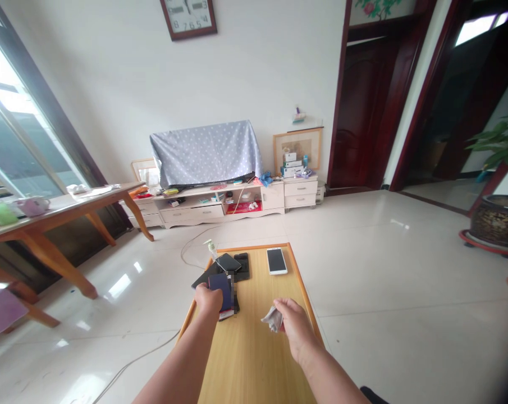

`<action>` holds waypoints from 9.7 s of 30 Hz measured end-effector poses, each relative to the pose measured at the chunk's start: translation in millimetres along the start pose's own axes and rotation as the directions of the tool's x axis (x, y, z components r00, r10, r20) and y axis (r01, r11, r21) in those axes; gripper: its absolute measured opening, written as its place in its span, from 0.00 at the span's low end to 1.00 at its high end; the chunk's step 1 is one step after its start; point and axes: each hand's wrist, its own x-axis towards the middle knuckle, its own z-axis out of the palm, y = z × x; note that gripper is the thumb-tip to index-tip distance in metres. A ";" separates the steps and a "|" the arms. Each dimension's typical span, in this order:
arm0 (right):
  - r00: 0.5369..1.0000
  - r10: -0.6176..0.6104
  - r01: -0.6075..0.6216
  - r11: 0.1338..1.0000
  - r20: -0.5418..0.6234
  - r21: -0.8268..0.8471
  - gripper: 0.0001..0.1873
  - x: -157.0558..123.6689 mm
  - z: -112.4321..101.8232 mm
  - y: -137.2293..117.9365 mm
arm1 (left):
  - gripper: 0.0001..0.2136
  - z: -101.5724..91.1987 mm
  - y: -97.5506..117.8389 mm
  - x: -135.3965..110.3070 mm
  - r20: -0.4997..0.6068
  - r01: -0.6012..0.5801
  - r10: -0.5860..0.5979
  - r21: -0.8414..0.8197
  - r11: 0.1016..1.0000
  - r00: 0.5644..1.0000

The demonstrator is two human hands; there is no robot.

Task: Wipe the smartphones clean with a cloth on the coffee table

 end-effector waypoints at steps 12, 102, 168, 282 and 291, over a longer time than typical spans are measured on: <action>0.999 -0.032 0.032 0.999 -0.005 -0.025 0.18 -3.6 1.0 4.0 | 0.19 -34.7 -11.2 -25.9 0.304 0.120 0.002 -0.383 0.916 0.953; 0.827 -0.220 0.505 -0.116 0.518 -0.855 0.28 -159.2 94.6 94.6 | 0.30 -137.9 -158.1 -121.0 0.375 -0.772 0.691 0.125 0.623 0.618; 0.888 -0.160 0.436 -0.002 0.430 -0.900 0.28 -133.5 109.5 86.6 | 0.39 -130.3 -165.4 -106.6 0.369 -0.771 0.701 0.071 0.633 0.610; 0.699 -0.590 0.506 0.010 0.404 -0.862 0.15 -108.6 87.2 71.8 | 0.10 -128.9 -152.7 -109.7 0.331 -0.897 0.836 0.094 0.432 0.438; 0.653 -0.694 0.561 0.175 0.302 -0.809 0.17 -94.0 86.1 63.8 | 0.12 -123.8 -162.5 -104.0 0.255 -0.870 0.837 0.037 0.492 0.484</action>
